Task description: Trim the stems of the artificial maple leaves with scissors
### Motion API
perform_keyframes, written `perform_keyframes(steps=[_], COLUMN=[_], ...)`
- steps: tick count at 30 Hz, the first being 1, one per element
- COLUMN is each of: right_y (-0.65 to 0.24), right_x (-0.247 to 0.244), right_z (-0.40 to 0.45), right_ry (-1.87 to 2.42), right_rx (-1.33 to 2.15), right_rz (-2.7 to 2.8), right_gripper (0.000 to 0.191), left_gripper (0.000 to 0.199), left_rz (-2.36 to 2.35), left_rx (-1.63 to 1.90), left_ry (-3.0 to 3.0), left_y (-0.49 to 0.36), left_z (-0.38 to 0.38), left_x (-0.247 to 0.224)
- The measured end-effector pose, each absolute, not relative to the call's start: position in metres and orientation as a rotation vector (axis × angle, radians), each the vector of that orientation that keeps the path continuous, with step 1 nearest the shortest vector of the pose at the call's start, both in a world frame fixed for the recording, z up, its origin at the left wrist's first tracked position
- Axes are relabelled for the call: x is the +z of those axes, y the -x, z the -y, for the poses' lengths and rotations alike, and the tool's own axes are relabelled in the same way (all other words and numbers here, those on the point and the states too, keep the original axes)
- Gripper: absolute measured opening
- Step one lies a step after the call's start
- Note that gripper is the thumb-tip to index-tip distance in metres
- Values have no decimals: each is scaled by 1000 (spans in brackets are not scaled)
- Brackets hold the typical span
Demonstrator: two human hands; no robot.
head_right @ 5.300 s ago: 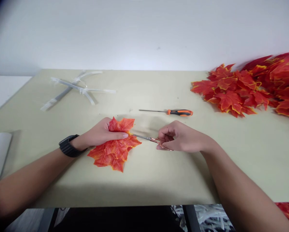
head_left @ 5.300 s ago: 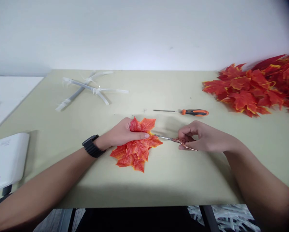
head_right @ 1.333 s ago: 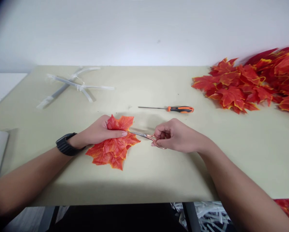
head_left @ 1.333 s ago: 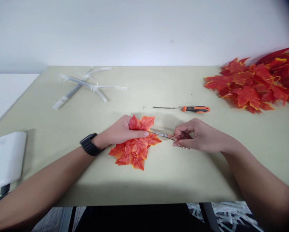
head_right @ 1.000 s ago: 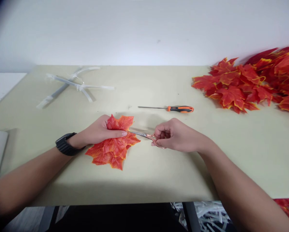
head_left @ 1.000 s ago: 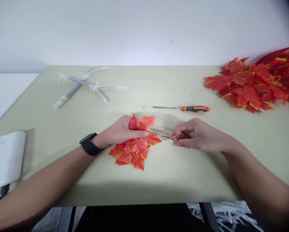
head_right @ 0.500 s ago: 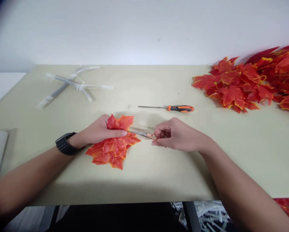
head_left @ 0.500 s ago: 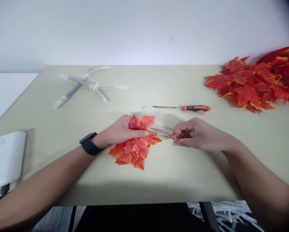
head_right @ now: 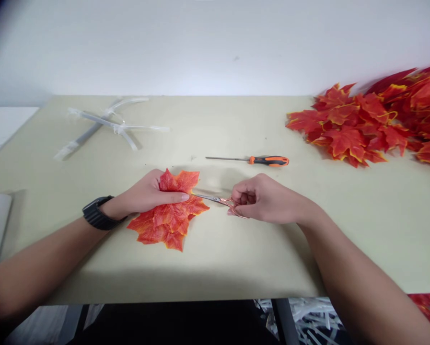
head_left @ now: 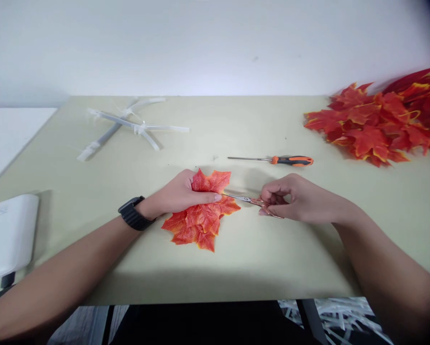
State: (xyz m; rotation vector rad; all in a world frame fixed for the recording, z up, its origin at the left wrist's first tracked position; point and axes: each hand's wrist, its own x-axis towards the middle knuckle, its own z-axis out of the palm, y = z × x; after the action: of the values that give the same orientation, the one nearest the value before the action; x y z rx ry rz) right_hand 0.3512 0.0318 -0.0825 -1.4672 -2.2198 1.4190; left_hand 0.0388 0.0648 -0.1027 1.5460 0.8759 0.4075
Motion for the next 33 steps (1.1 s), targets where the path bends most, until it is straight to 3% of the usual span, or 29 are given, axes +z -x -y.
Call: perform_keyframes(steps=[33], right_y=[-354], right_x=[-81], right_z=[-35], right_ry=[1480], right_rx=[1475], right_rz=[2181], right_gripper=[30], left_gripper=[37], left_rz=[-903], left_rx=[413], left_ry=[-1545], left_y=[-40], left_z=[-63], left_x=[-99])
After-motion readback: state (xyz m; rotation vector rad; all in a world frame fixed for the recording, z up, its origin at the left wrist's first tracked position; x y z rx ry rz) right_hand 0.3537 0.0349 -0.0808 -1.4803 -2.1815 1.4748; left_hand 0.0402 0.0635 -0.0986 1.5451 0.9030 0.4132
